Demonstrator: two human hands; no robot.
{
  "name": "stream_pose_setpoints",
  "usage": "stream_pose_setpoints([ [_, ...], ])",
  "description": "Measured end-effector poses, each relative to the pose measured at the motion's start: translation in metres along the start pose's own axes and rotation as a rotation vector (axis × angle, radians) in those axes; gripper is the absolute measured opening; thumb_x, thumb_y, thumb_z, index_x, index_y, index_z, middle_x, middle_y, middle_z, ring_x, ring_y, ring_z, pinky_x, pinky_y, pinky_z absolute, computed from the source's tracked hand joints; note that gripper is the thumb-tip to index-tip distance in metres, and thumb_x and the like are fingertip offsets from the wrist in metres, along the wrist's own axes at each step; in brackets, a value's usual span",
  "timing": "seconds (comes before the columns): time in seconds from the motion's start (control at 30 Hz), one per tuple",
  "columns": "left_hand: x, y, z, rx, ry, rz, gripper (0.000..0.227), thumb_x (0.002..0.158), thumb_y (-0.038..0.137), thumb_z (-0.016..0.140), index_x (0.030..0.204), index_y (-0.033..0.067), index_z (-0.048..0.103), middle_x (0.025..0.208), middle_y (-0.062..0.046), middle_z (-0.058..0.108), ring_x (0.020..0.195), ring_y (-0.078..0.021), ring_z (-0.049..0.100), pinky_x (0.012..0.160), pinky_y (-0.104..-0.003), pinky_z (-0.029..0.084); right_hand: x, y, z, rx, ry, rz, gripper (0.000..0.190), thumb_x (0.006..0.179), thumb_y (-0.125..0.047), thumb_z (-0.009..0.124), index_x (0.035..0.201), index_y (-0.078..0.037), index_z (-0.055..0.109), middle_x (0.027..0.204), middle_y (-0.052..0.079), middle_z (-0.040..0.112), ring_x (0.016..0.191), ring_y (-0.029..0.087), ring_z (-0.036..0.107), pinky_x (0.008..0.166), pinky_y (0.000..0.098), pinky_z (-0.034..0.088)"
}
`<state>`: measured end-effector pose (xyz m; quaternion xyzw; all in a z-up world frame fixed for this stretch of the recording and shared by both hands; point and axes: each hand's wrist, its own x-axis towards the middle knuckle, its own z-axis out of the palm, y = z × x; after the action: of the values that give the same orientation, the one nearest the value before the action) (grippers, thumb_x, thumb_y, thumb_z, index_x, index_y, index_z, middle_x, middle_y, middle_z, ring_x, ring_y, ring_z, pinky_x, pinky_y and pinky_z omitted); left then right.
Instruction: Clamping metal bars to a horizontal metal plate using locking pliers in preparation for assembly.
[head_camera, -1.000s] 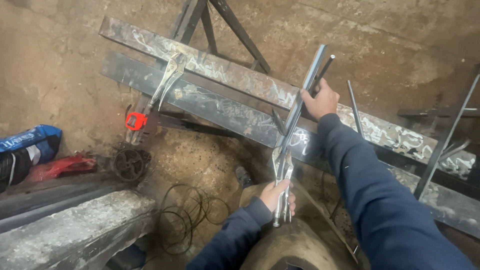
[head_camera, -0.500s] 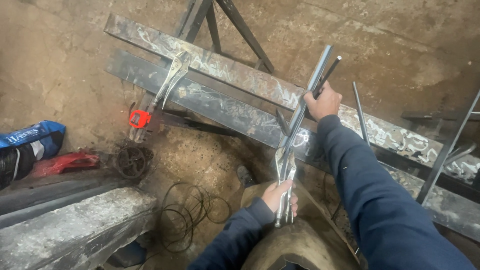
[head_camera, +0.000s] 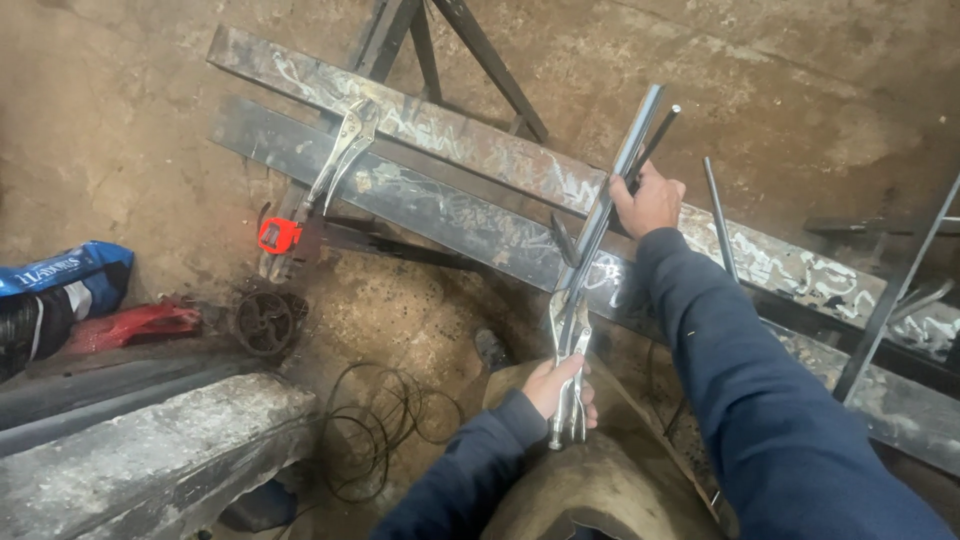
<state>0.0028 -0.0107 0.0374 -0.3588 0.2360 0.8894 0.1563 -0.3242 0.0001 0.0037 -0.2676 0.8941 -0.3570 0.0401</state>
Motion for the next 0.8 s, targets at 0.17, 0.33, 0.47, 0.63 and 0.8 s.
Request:
stream_pose_setpoints([
  [0.17,0.001,0.002,0.001,0.005,-0.006,0.009,0.036,0.107,0.038,0.055,0.115,0.0041,0.048,0.08,-0.014,0.063,0.065,-0.0318,0.069,0.061,-0.048,0.062,0.001,-0.012,-0.009,0.051,-0.021,0.019,0.03,0.095,-0.034,0.069,0.115,-0.012,0.073,0.085,0.013,0.074,0.082,0.033,0.067,0.095,0.0423,0.04],
  [0.33,-0.001,0.005,0.004,0.014,-0.006,0.003,0.037,0.108,0.038,0.055,0.115,0.0031,0.047,0.08,-0.013,0.063,0.065,-0.0315,0.069,0.063,-0.048,0.062,0.001,-0.012,-0.011,0.062,-0.032,0.024,0.031,0.095,-0.034,0.068,0.117,-0.012,0.074,0.086,0.013,0.074,0.082,0.032,0.067,0.096,0.0412,0.039],
  [0.47,-0.001,0.005,0.005,0.007,0.012,-0.001,0.036,0.107,0.038,0.056,0.114,0.0033,0.047,0.08,-0.013,0.063,0.065,-0.0315,0.069,0.062,-0.048,0.062,0.001,-0.009,-0.009,0.067,-0.029,0.013,0.033,0.095,-0.033,0.069,0.12,-0.012,0.074,0.088,0.013,0.075,0.084,0.032,0.067,0.096,0.0413,0.039],
  [0.63,-0.001,0.004,0.005,0.008,0.029,-0.01,0.036,0.107,0.038,0.056,0.114,0.004,0.048,0.079,-0.013,0.063,0.064,-0.0317,0.069,0.062,-0.048,0.062,0.002,-0.013,-0.012,0.073,-0.051,0.056,0.029,0.095,-0.034,0.069,0.116,-0.014,0.075,0.089,0.013,0.076,0.087,0.032,0.067,0.097,0.0401,0.039],
  [0.8,0.0,0.001,0.002,-0.018,0.002,0.005,0.036,0.107,0.038,0.057,0.114,0.0034,0.049,0.078,-0.014,0.063,0.065,-0.0328,0.07,0.061,-0.047,0.062,0.003,-0.009,-0.014,0.123,-0.091,0.031,0.039,0.095,-0.039,0.071,0.119,-0.008,0.072,0.102,0.014,0.076,0.096,0.031,0.07,0.101,0.0404,0.039],
])
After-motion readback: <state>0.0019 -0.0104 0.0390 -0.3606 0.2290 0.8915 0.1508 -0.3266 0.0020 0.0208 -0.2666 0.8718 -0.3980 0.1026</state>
